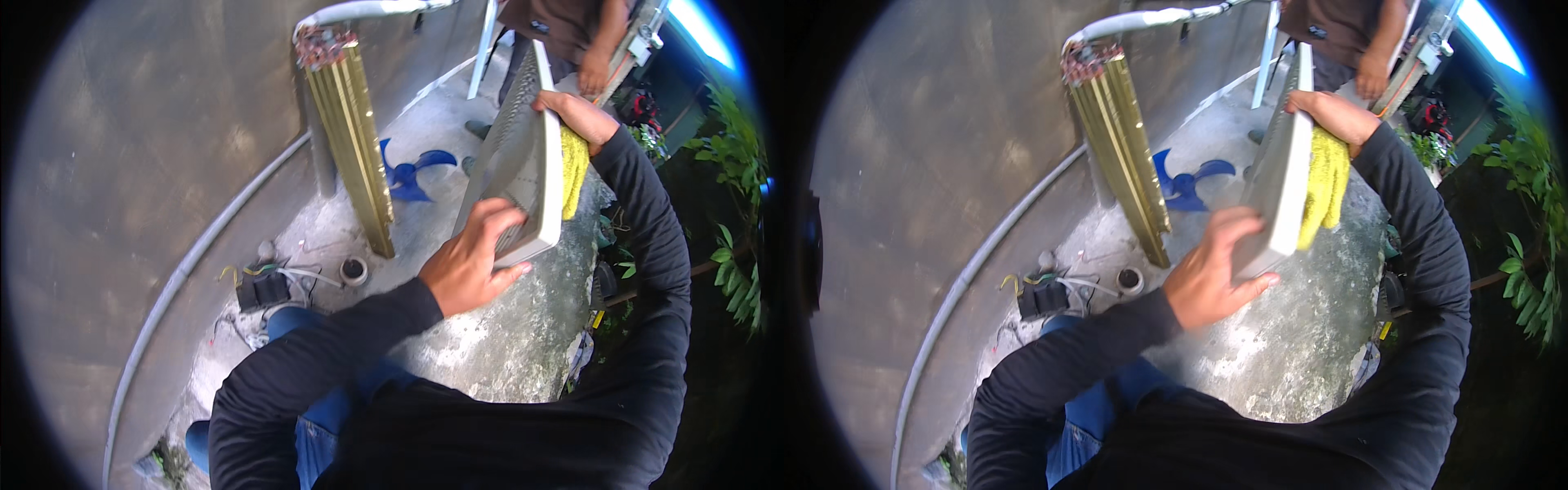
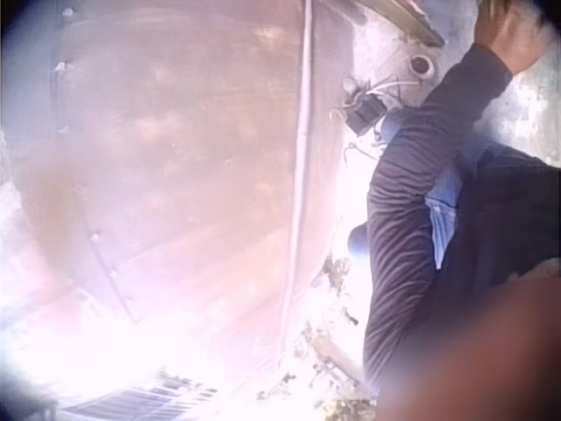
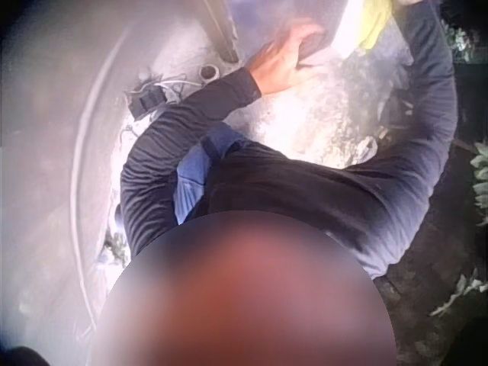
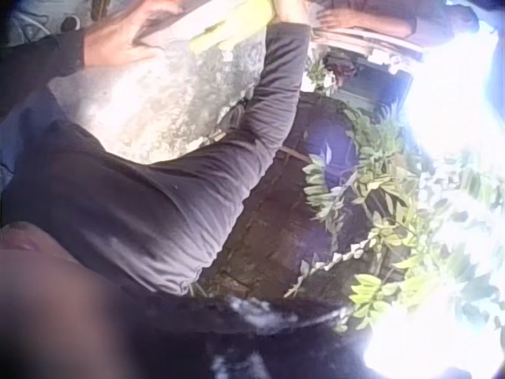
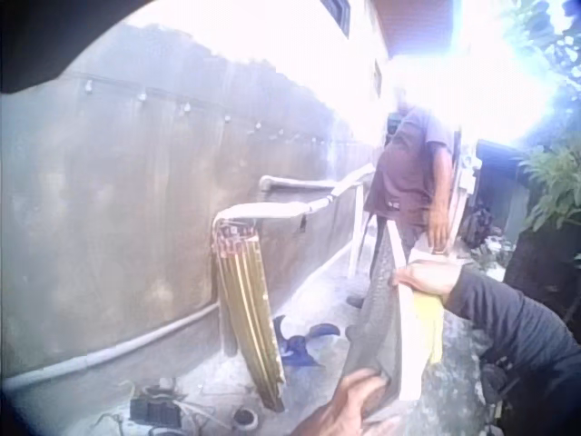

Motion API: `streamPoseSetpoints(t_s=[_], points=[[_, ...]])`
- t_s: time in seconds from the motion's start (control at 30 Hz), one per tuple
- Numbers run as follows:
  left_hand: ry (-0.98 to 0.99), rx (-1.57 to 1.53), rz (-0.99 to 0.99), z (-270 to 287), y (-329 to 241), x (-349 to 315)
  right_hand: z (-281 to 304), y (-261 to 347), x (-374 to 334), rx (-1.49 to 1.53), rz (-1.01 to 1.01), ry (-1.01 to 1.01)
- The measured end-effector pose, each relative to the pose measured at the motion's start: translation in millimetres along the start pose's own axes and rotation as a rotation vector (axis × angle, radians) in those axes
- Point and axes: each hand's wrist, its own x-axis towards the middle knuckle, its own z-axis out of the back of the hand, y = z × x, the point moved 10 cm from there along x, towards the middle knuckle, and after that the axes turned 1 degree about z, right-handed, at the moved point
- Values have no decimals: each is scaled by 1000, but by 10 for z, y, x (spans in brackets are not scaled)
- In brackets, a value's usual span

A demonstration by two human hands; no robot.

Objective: The person sits on the floor and wipes a blue fan blade and a white fan grille with a yellow cloth. The person handles the components one at a time and wipes both sides of each part.

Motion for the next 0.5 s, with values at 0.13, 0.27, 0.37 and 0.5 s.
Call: streamPoseSetpoints(t_s=[0.13,0.27,0.37,0.5], points=[[305,53,300,61,632,-566,283,-732,419,-261,-140,-169],[300,89,505,979,746,-1426,564,-1303,867,-249,-98,-301],[-14,215,652,1958,674,-2026,574,-1612,1298,-185,-139,-294],[-273,253,875,2702,419,-2842,324,-2047,1899,-89,-210,-278]])
